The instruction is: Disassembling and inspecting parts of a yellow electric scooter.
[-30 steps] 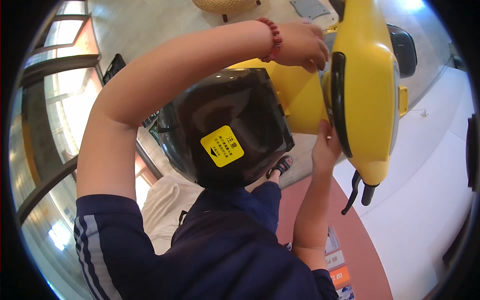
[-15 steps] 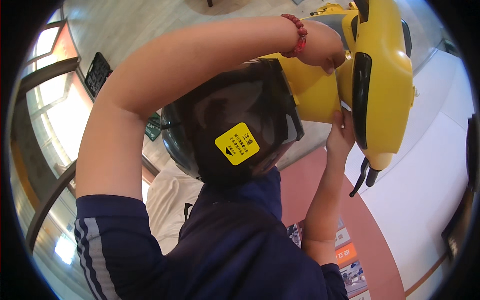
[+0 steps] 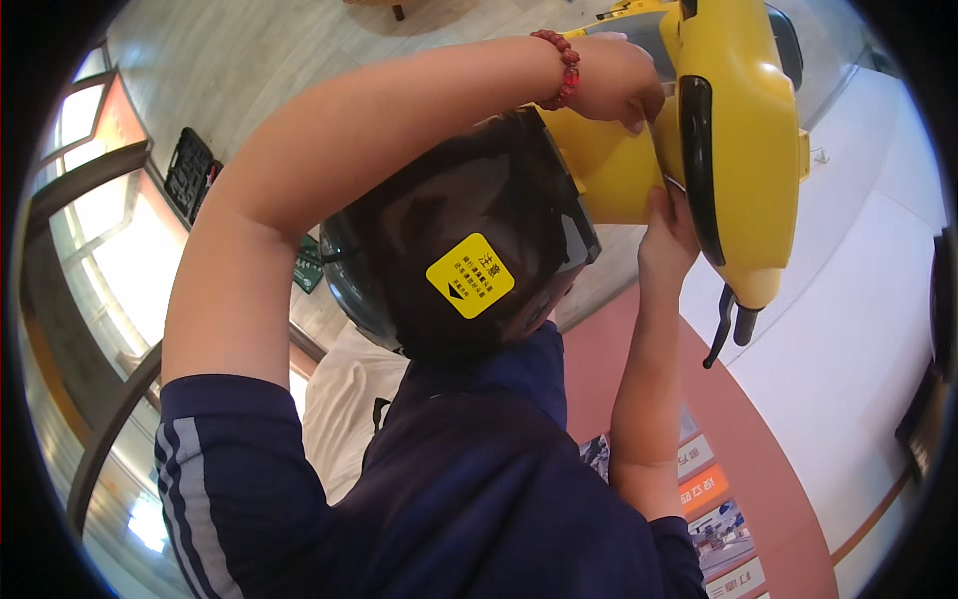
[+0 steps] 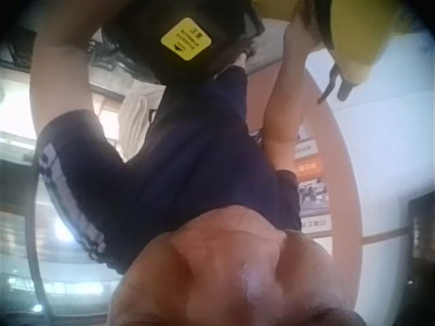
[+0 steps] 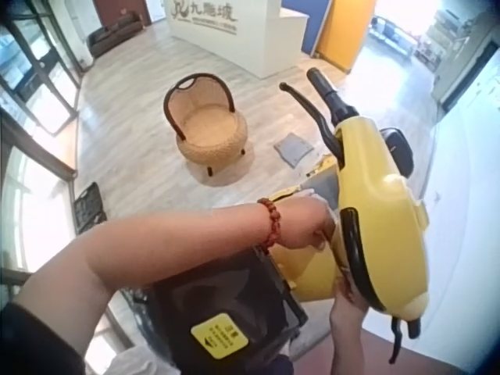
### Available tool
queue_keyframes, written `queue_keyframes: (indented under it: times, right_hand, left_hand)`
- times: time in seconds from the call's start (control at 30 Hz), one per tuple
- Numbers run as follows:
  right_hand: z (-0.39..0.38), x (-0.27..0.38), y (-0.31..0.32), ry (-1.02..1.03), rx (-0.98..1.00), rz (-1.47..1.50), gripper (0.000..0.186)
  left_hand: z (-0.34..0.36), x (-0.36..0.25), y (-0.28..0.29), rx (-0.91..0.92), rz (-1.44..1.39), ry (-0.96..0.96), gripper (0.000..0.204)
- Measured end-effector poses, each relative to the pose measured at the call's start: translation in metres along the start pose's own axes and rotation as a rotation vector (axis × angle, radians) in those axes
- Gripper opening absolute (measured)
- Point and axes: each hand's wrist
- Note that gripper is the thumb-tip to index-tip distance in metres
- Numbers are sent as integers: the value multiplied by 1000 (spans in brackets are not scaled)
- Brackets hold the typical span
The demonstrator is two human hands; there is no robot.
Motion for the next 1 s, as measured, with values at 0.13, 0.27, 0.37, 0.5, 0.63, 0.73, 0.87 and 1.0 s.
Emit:
queue_keyframes:
  times: [0.13,0.27,0.37,0.5,0.63,0.73,0.87,1.0]
  right_hand:
    - [-4,16,4,-80,28,-46,31]
    - [1,-14,1,24,18,21,30]
    - [1,-5,0,111,-32,-71,29]
    - [3,-10,5,47,-9,-112,30]
    - [7,-9,13,157,30,-213,31]
    - [-1,2,10,40,98,-130,33]
    - [-1,12,10,26,83,-334,40]
    - [2,-1,14,116,31,-398,38]
  left_hand:
    - [3,5,-7,-51,-129,14,22]
    - [7,6,-3,30,-7,7,25]
    - [3,2,-2,62,134,20,33]
    - [0,-17,9,136,87,127,30]
    - [5,-17,10,172,80,164,31]
    - [1,-17,2,132,221,110,39]
    - [-1,-20,-1,54,212,103,38]
    - [1,-19,1,70,178,89,37]
Point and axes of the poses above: each hand's wrist, its own z-axis towards the middle knuckle, its own y-axis out of the back of the hand, x = y × z, and after that the axes turned 4 degrees about x, right-handed
